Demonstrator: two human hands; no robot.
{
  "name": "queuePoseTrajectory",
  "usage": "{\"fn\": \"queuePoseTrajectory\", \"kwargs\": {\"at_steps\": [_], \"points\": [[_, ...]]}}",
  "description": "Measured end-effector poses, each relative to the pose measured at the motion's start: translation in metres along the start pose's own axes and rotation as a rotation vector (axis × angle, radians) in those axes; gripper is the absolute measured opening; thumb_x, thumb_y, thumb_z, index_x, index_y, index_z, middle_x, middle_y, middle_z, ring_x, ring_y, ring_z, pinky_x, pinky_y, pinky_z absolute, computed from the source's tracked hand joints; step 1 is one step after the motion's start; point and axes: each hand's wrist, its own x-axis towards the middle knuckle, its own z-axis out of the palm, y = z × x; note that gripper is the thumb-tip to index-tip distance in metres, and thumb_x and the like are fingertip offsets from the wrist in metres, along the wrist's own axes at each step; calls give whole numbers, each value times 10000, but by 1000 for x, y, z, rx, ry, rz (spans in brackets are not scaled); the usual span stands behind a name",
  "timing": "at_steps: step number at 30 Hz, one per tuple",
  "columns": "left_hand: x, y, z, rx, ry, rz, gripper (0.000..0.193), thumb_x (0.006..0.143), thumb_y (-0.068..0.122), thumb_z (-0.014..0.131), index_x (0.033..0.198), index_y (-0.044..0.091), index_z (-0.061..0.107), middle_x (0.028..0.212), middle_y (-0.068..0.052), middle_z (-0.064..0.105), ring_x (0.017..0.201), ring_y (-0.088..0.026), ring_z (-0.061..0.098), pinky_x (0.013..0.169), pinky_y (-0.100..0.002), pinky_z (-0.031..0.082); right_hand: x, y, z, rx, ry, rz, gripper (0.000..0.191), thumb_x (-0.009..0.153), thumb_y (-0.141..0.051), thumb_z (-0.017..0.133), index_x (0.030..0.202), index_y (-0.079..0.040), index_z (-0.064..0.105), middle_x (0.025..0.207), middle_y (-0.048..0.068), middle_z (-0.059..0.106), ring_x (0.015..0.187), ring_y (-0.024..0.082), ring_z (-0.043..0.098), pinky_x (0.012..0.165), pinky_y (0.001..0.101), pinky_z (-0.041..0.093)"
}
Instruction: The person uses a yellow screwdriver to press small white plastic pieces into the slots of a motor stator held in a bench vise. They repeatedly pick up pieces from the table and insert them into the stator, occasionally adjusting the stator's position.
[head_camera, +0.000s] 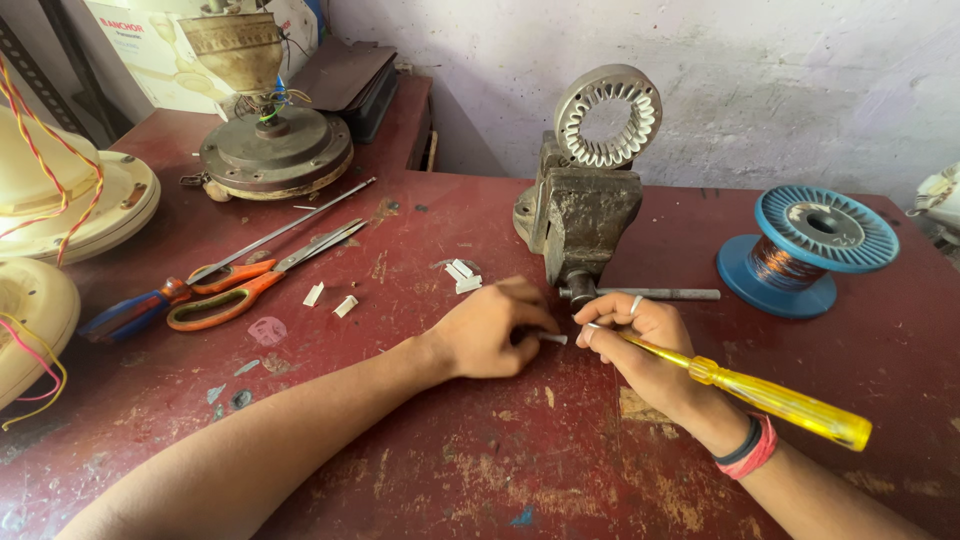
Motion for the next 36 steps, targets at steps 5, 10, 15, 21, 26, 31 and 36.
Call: {"fn": "queuePoseTrajectory", "kwargs": {"at_steps": [5,10,15,21,26,31,36], "points": [[-1,7,1,88,-26,82,281,746,114,656,992,62,783,1033,-121,701,1078,-300,640,924,-407,549,1,3,-2,3,17,18,167,865,-71,665,1011,-16,727,819,57,782,668,67,635,576,240,506],[2,9,-1,37,-37,14,299,736,94,638,987,74,799,1032,-121,702,1082,-303,636,943,-407,544,2,4,0,0,4,15,163,865,-74,665,1005,-21,729,818,52,775,690,55,657,575,237,514],[5,6,-1,45,-53,-3,308,711,78,631,967,73,801,1044,-148,690,1085,-334,648,951,-411,543,2,-9,3,-101,-19,37,172,876,-98,674,1016,-32,750,813,46,789,660,57,647,554,250,502],[2,-4,-2,-68,-11,77,270,802,17,658,1034,70,784,1055,-144,700,1048,-325,672,950,-411,544,-2,-27,0,-515,-101,-227,197,870,-123,716,1058,-105,772,802,97,758,658,166,717,597,312,550],[3,-9,4,-56,-27,44,211,847,58,719,1048,73,782,1000,-126,701,998,-316,676,904,-418,550,-5,-31,-1,-596,-107,-355,215,775,-117,796,986,-92,767,814,103,736,675,234,708,582,338,529],[0,-7,6,53,-18,49,206,878,104,708,1071,69,772,1000,-125,693,988,-322,669,879,-420,551,-4,-39,-1,-625,-116,-196,278,726,-238,880,876,-70,717,653,94,656,530,207,612,524,349,483],[1,-4,5,86,-7,89,178,899,177,727,984,24,755,981,-150,682,1000,-343,661,889,-429,549,-4,-43,-9,-415,-204,-237,208,857,-248,751,886,-44,724,666,45,697,557,107,631,534,305,515]]}}
